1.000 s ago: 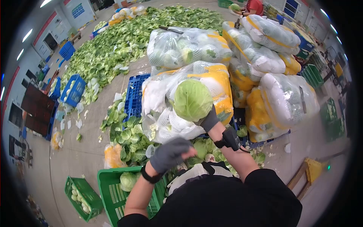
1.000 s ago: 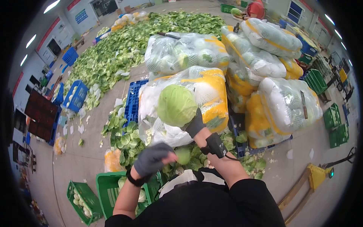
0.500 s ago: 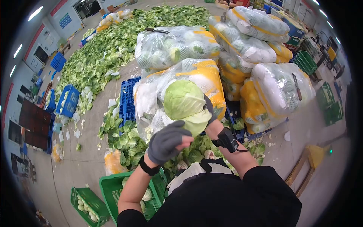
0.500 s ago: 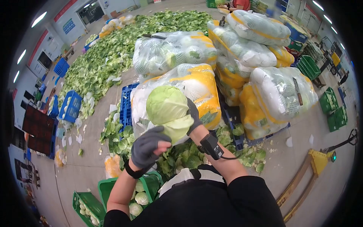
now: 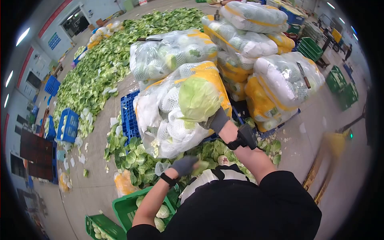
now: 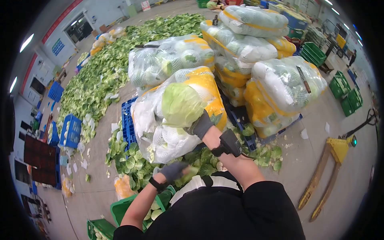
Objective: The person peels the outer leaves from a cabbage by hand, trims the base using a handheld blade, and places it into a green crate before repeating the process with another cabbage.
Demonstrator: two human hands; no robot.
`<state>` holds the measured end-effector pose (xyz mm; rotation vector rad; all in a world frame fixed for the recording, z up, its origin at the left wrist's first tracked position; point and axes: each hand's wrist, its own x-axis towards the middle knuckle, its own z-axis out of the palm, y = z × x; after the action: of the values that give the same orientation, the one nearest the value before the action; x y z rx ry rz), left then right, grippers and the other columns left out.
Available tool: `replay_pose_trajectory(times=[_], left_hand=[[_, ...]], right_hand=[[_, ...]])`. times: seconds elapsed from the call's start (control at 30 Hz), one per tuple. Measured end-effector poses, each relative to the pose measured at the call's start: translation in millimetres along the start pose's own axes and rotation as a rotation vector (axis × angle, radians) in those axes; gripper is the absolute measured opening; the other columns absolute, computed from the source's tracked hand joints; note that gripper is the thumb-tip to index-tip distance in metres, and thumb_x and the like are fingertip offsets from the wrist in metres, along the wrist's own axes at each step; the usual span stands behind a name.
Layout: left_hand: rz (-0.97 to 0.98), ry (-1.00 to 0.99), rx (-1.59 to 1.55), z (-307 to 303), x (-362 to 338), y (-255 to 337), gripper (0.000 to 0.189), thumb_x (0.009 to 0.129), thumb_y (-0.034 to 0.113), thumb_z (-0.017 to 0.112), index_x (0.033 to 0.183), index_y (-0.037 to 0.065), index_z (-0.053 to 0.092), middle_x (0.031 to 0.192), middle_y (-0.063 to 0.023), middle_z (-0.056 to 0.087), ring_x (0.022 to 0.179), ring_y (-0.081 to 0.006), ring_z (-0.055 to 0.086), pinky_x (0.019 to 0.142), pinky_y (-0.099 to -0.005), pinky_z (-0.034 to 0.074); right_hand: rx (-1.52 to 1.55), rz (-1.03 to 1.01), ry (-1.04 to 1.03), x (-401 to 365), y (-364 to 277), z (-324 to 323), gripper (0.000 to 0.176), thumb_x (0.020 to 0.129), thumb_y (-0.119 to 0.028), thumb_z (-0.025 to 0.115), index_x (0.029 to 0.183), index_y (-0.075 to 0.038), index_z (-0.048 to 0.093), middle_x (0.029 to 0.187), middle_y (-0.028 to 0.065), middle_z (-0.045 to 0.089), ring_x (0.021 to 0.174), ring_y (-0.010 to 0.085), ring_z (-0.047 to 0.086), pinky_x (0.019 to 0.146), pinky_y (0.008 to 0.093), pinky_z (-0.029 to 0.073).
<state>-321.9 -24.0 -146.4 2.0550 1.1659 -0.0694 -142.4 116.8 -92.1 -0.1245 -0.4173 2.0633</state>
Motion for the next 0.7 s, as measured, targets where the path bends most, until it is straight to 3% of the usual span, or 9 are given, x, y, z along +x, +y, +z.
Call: replay_pose_trajectory(times=[0.07,0.13,0.17,0.2,0.27,0.3,0.43,0.5,0.7], left_hand=[[0.015,-0.086,-0.045,-15,-9,-5,0.062,0.075,0.048,0.059,0.122,0.011,0.045,0.114,-0.0185,0.052,0.107,-0.0327,0.049,0.093,-0.0382,0.036],[-0.036,0.291,-0.348,-41,-8,-27,0.066,0.069,0.034,0.070,0.123,0.008,0.043,0.114,-0.0153,0.052,0.106,-0.0285,0.050,0.091,-0.0350,0.038],[0.014,0.567,-0.754,-71,-6,-7,0.076,0.066,0.030,0.074,0.129,0.008,0.036,0.122,-0.0148,0.046,0.112,-0.0282,0.045,0.091,-0.0368,0.038],[0.195,0.781,-0.754,-100,-3,4,0.092,0.065,0.035,0.074,0.136,0.009,0.022,0.130,-0.0155,0.036,0.120,-0.0273,0.037,0.093,-0.0390,0.037],[0.450,0.694,-0.978,-138,4,22,0.107,0.064,0.042,0.073,0.139,0.006,0.005,0.131,-0.0157,0.034,0.123,-0.0257,0.033,0.096,-0.0384,0.034],[0.475,0.477,-1.177,-146,4,32,0.102,0.066,0.040,0.072,0.138,0.004,0.010,0.130,-0.0148,0.036,0.121,-0.0253,0.036,0.097,-0.0367,0.033],[0.482,0.528,-1.610,-113,25,6,0.084,0.069,0.032,0.068,0.133,0.005,0.022,0.127,-0.0135,0.039,0.116,-0.0252,0.042,0.098,-0.0369,0.035],[0.475,0.549,-1.700,-91,23,8,0.079,0.072,0.034,0.065,0.133,0.005,0.024,0.128,-0.0130,0.039,0.117,-0.0263,0.041,0.099,-0.0380,0.034],[0.468,0.511,-1.801,-67,6,6,0.080,0.073,0.046,0.057,0.133,0.004,0.026,0.131,-0.0148,0.038,0.118,-0.0282,0.041,0.098,-0.0398,0.035]], right_hand=[[-0.068,-0.007,0.017,-3,-6,4,0.059,0.085,-0.046,0.038,0.129,-0.008,0.034,0.129,0.0104,0.041,0.119,0.0237,0.038,0.100,0.0388,0.030],[-0.178,0.017,0.042,-9,-9,10,0.062,0.084,-0.049,0.039,0.130,-0.008,0.033,0.131,0.0095,0.040,0.121,0.0224,0.036,0.102,0.0379,0.028],[-0.229,0.040,0.051,-9,-9,12,0.064,0.083,-0.051,0.040,0.130,-0.008,0.032,0.131,0.0091,0.039,0.122,0.0218,0.035,0.103,0.0375,0.027],[-0.283,0.056,0.055,-12,-7,15,0.066,0.083,-0.052,0.040,0.131,-0.008,0.032,0.132,0.0087,0.039,0.123,0.0212,0.034,0.103,0.0370,0.026],[-0.318,0.077,0.061,-16,2,18,0.067,0.082,-0.054,0.041,0.131,-0.009,0.031,0.133,0.0083,0.038,0.124,0.0205,0.032,0.104,0.0366,0.025],[-0.552,-0.044,0.113,-20,8,21,0.073,0.078,-0.053,0.047,0.132,-0.007,0.029,0.133,0.0106,0.036,0.125,0.0227,0.031,0.104,0.0370,0.026],[-1.461,-0.595,0.339,-36,35,45,0.103,0.061,-0.050,0.072,0.134,-0.001,0.018,0.135,0.0198,0.026,0.126,0.0313,0.026,0.102,0.0387,0.027],[-1.860,-0.478,0.366,-54,49,68,0.110,0.053,-0.046,0.079,0.135,-0.004,0.019,0.132,0.0209,0.025,0.123,0.0362,0.028,0.102,0.0406,0.026],[-1.970,-0.553,0.146,-80,40,67,0.083,0.062,-0.032,0.076,0.131,-0.010,0.035,0.133,0.0232,0.027,0.120,0.0378,0.035,0.097,0.0404,0.034]])
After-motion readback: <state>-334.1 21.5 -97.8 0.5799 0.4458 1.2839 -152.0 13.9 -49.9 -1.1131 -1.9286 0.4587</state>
